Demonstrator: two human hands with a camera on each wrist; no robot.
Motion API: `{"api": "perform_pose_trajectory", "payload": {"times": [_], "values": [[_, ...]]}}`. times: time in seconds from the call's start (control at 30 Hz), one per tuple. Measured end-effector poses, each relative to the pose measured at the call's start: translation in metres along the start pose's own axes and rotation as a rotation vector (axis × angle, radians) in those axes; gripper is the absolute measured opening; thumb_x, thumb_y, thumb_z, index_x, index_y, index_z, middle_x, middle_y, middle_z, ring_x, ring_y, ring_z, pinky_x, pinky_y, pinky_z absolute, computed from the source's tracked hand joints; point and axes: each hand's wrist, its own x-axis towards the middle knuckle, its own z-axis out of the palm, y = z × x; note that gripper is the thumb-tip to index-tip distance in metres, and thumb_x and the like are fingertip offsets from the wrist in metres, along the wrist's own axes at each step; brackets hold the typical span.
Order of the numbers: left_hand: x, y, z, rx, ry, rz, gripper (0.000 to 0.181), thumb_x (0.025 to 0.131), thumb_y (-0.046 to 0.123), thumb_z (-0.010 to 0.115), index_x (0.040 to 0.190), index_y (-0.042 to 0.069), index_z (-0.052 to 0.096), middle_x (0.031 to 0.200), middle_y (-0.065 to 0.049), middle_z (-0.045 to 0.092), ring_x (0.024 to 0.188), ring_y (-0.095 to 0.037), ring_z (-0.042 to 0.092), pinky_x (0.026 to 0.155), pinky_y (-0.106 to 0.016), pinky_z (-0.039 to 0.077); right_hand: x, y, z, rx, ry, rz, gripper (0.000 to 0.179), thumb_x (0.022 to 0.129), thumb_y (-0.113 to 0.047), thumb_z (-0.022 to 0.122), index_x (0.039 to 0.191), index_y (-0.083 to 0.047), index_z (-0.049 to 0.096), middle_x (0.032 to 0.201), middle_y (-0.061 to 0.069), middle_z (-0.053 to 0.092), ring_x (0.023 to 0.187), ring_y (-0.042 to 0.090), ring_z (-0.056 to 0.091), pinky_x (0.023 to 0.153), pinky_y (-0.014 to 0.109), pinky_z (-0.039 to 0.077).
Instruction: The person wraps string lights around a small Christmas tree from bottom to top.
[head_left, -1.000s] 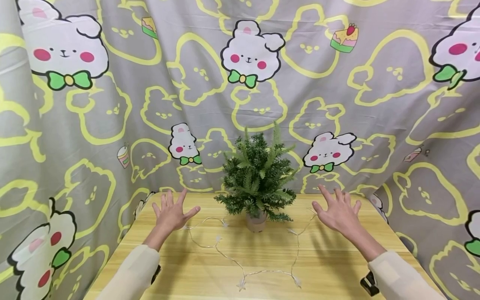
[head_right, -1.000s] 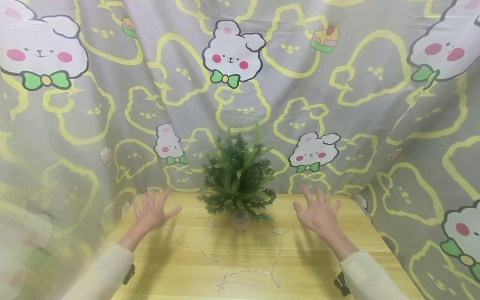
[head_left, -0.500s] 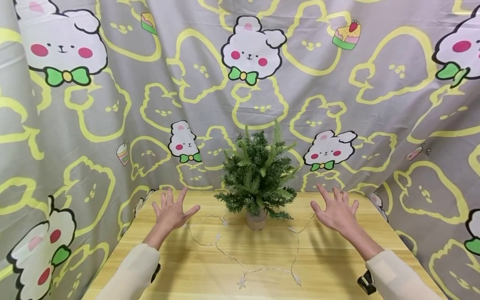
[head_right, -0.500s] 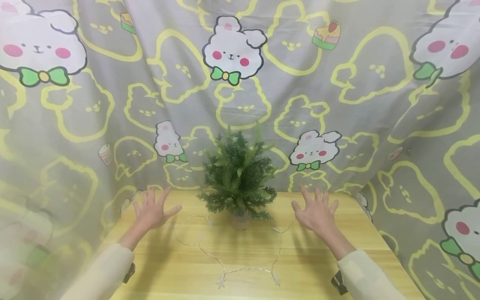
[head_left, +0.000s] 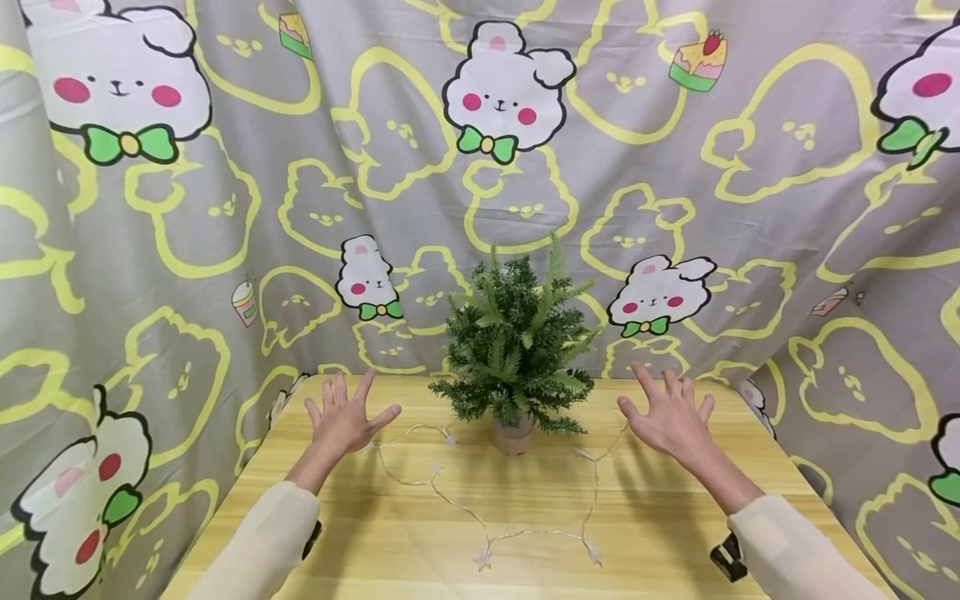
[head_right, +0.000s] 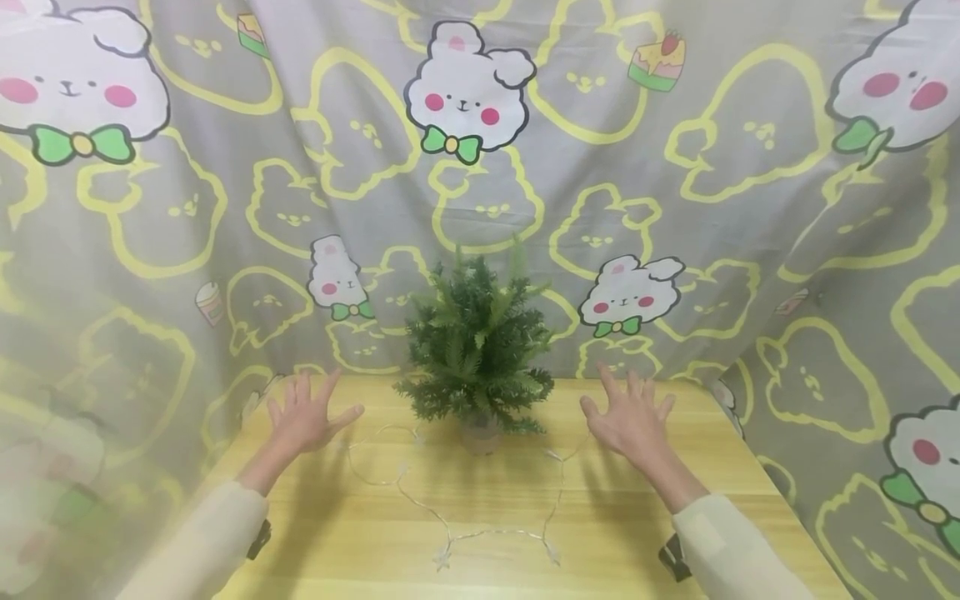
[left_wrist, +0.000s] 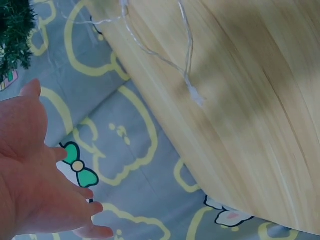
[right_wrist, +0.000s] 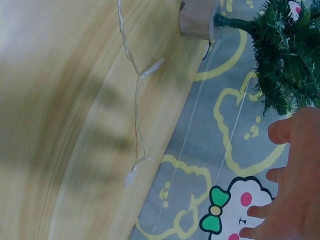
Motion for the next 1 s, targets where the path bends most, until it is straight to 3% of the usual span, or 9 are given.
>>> {"api": "perform_pose_trajectory", "payload": {"times": [0.23, 0.47, 0.53, 0.63, 0.73, 0.87, 1.0], "values": [[-0.007, 0.016, 0.000, -0.005, -0.044, 0.023, 0.088, 0.096, 0.061, 0.055, 0.163, 0.017, 0.018, 0.163, -0.038, -0.001, 0.150, -0.059, -0.001, 0.111, -0.081, -0.004, 0.000, -0.010, 0.012, 0.001, -0.043, -0.028, 0.073, 0.102, -0.057, 0.045, 0.159, -0.015, 0.030, 0.157, 0.039, 0.022, 0.141, 0.063, 0.020, 0.105, 0.085, 0.007], [-0.012, 0.030, 0.008, -0.017, -0.080, 0.055, 0.085, 0.098, 0.057, 0.057, 0.163, 0.017, 0.020, 0.163, -0.036, 0.006, 0.151, -0.057, 0.006, 0.112, -0.081, 0.004, -0.007, -0.024, 0.022, 0.040, -0.117, -0.047, 0.067, 0.102, -0.050, 0.050, 0.157, -0.016, 0.036, 0.149, 0.037, 0.041, 0.134, 0.058, 0.039, 0.098, 0.079, 0.026], [-0.012, 0.031, 0.011, -0.031, -0.070, 0.067, 0.084, 0.098, 0.056, 0.058, 0.162, 0.016, 0.022, 0.161, -0.038, 0.013, 0.149, -0.057, 0.013, 0.113, -0.080, 0.010, -0.007, -0.026, 0.025, 0.067, -0.127, -0.043, 0.064, 0.102, -0.046, 0.051, 0.156, -0.016, 0.037, 0.148, 0.035, 0.045, 0.133, 0.055, 0.043, 0.096, 0.074, 0.032], [-0.010, 0.033, 0.015, -0.094, -0.022, 0.087, 0.084, 0.097, 0.054, 0.061, 0.160, 0.010, 0.026, 0.152, -0.038, 0.037, 0.140, -0.055, 0.037, 0.111, -0.073, 0.026, -0.008, -0.027, 0.030, 0.127, -0.111, -0.043, 0.060, 0.101, -0.041, 0.054, 0.153, -0.014, 0.042, 0.147, 0.031, 0.050, 0.131, 0.052, 0.049, 0.092, 0.066, 0.038], [-0.009, 0.033, 0.018, -0.171, 0.026, 0.099, 0.084, 0.096, 0.050, 0.065, 0.157, 0.003, 0.031, 0.143, -0.034, 0.052, 0.128, -0.052, 0.052, 0.105, -0.066, 0.037, -0.009, -0.028, 0.034, 0.197, -0.091, -0.055, 0.056, 0.099, -0.035, 0.058, 0.148, -0.011, 0.048, 0.141, 0.030, 0.056, 0.124, 0.053, 0.055, 0.093, 0.065, 0.043], [-0.008, 0.034, 0.020, -0.268, 0.025, 0.098, 0.083, 0.094, 0.044, 0.070, 0.155, 0.000, 0.034, 0.147, -0.032, 0.050, 0.126, -0.053, 0.054, 0.106, -0.065, 0.041, -0.012, -0.031, 0.035, 0.324, -0.118, -0.078, 0.052, 0.097, -0.029, 0.063, 0.142, -0.006, 0.053, 0.132, 0.033, 0.061, 0.114, 0.054, 0.061, 0.090, 0.064, 0.052], [-0.006, 0.033, 0.021, -0.353, -0.001, 0.107, 0.078, 0.093, 0.036, 0.074, 0.152, 0.001, 0.038, 0.143, -0.032, 0.053, 0.123, -0.051, 0.057, 0.098, -0.061, 0.050, -0.013, -0.034, 0.036, 0.447, -0.199, -0.073, 0.047, 0.095, -0.026, 0.066, 0.135, -0.002, 0.060, 0.125, 0.029, 0.066, 0.110, 0.047, 0.066, 0.087, 0.056, 0.057]]}}
